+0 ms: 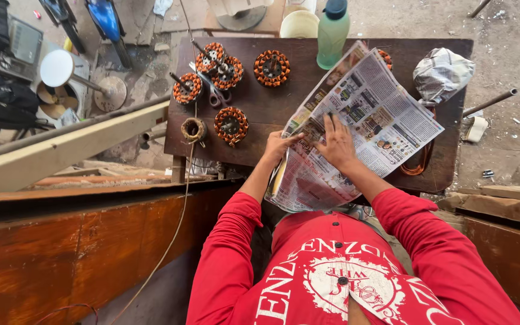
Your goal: The person wraps a motor stator with newspaper and then cuts a strip of white tape with scissors. The wrapped stator is placed on the table among other stators.
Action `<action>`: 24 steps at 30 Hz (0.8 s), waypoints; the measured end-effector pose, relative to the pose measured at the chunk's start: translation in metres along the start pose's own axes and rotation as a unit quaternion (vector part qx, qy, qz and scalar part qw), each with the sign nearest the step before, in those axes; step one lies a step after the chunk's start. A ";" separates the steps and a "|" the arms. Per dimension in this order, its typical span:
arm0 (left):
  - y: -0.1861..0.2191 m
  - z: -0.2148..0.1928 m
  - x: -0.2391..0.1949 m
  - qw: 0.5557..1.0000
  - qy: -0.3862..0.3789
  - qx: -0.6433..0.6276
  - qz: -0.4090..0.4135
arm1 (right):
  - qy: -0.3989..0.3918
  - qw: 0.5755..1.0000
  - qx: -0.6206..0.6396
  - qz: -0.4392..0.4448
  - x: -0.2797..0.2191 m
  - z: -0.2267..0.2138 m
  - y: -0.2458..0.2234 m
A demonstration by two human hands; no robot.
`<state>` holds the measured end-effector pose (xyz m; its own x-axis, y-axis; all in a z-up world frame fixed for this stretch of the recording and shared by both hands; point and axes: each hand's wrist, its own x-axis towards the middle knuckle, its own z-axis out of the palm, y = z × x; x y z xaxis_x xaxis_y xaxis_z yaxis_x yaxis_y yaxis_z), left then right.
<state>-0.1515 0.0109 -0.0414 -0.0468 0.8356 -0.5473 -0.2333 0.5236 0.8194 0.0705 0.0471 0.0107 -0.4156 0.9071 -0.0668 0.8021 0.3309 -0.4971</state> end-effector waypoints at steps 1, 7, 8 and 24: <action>0.000 0.001 -0.004 1.000 0.005 0.031 0.002 | 0.011 1.000 0.023 0.002 -0.001 0.002 -0.004; -0.010 -0.005 -0.016 0.974 -0.034 0.165 0.154 | 0.087 0.986 -0.021 -0.139 -0.002 -0.018 -0.037; -0.013 -0.007 -0.022 0.973 -0.029 0.172 0.155 | 0.052 0.988 -0.040 -0.140 -0.005 -0.023 -0.041; -0.019 -0.008 -0.062 0.964 0.074 0.203 0.156 | -0.004 0.942 0.037 -0.334 -0.056 -0.021 -0.042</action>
